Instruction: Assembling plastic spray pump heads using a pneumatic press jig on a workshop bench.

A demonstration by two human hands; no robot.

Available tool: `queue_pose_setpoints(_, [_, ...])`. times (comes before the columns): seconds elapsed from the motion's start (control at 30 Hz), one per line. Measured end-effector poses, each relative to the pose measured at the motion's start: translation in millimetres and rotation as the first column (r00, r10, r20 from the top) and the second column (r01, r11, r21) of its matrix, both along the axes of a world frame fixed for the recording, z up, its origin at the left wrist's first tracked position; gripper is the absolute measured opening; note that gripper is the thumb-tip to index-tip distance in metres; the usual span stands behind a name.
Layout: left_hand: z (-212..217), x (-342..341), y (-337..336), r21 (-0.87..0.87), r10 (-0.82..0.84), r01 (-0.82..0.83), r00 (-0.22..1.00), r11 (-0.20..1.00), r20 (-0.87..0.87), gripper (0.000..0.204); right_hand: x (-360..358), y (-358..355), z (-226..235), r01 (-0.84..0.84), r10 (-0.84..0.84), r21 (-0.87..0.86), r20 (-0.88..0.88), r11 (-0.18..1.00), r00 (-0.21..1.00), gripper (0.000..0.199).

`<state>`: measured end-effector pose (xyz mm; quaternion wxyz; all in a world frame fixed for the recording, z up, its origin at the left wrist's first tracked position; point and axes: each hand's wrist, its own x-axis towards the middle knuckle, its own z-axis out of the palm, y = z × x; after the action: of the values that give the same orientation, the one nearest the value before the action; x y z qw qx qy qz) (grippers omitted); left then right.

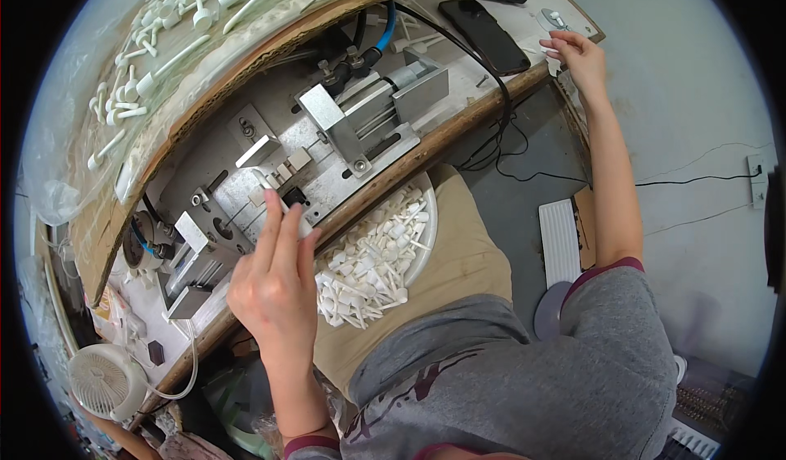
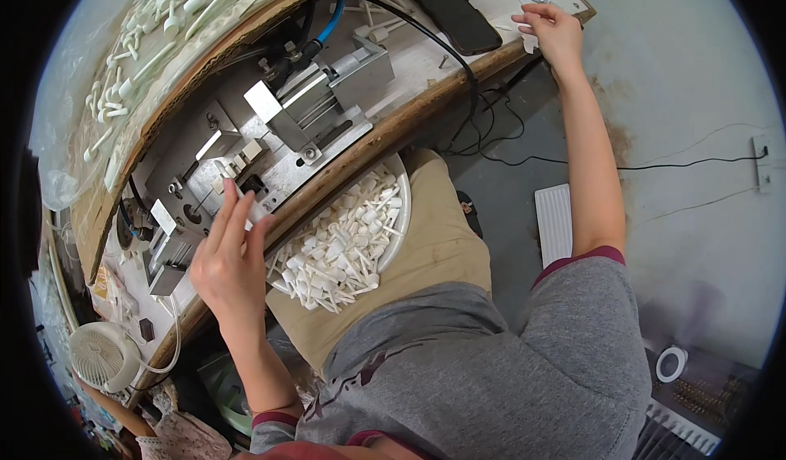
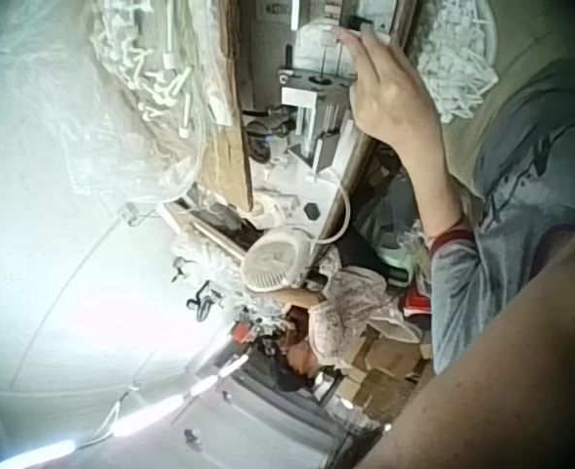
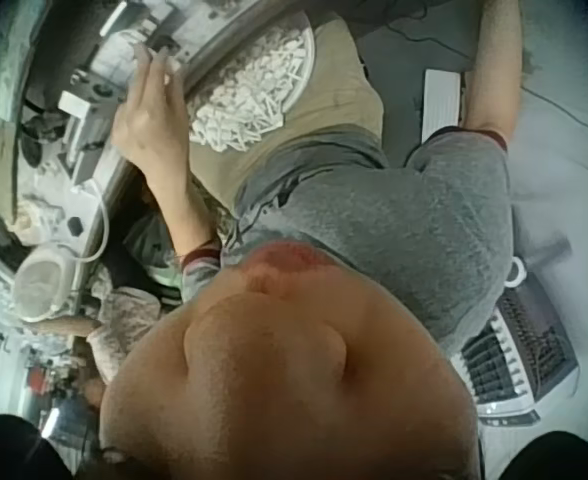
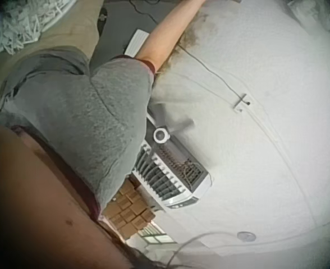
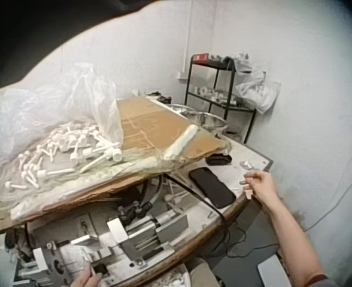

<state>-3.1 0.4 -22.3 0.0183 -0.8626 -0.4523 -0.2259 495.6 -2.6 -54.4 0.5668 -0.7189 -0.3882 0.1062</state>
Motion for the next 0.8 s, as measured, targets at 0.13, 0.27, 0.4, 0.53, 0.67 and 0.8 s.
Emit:
queue_pose_setpoints(0.13, [5.7,4.0,5.9,-0.015,0.024,-0.024,0.999,1.000,-0.029,0.028,7.3,8.1,-2.3,0.094,-0.055,-0.149,0.247,0.984,0.967,0.019])
queue_pose_setpoints(0.27, [9.2,3.9,5.4,-0.067,0.042,-0.042,0.999,0.997,-0.014,0.028,8.3,16.9,-17.1,0.159,-0.065,-0.165,0.467,0.973,0.882,0.021])
queue_pose_setpoints(0.4, [11.8,2.9,5.3,-0.067,-0.003,0.003,1.000,0.998,0.000,0.027,10.5,17.6,-38.5,0.211,-0.070,-0.149,0.636,0.966,0.768,0.022])
queue_pose_setpoints(0.53, [9.3,0.1,7.1,-0.044,-0.033,0.033,0.999,0.998,0.004,0.027,2.5,16.1,-31.5,0.249,-0.147,-0.041,0.712,0.968,0.687,0.017])
queue_pose_setpoints(0.67, [7.6,-4.1,2.4,-0.042,-0.035,0.036,0.999,0.998,0.041,0.028,-108.7,33.9,46.0,-0.058,-0.020,0.095,0.663,0.994,0.748,0.012])
queue_pose_setpoints(0.8, [23.8,-14.3,-6.2,-0.168,-0.112,0.121,0.992,0.978,0.062,0.032,-209.8,74.4,105.8,-0.523,0.269,0.151,0.720,0.839,0.640,0.013])
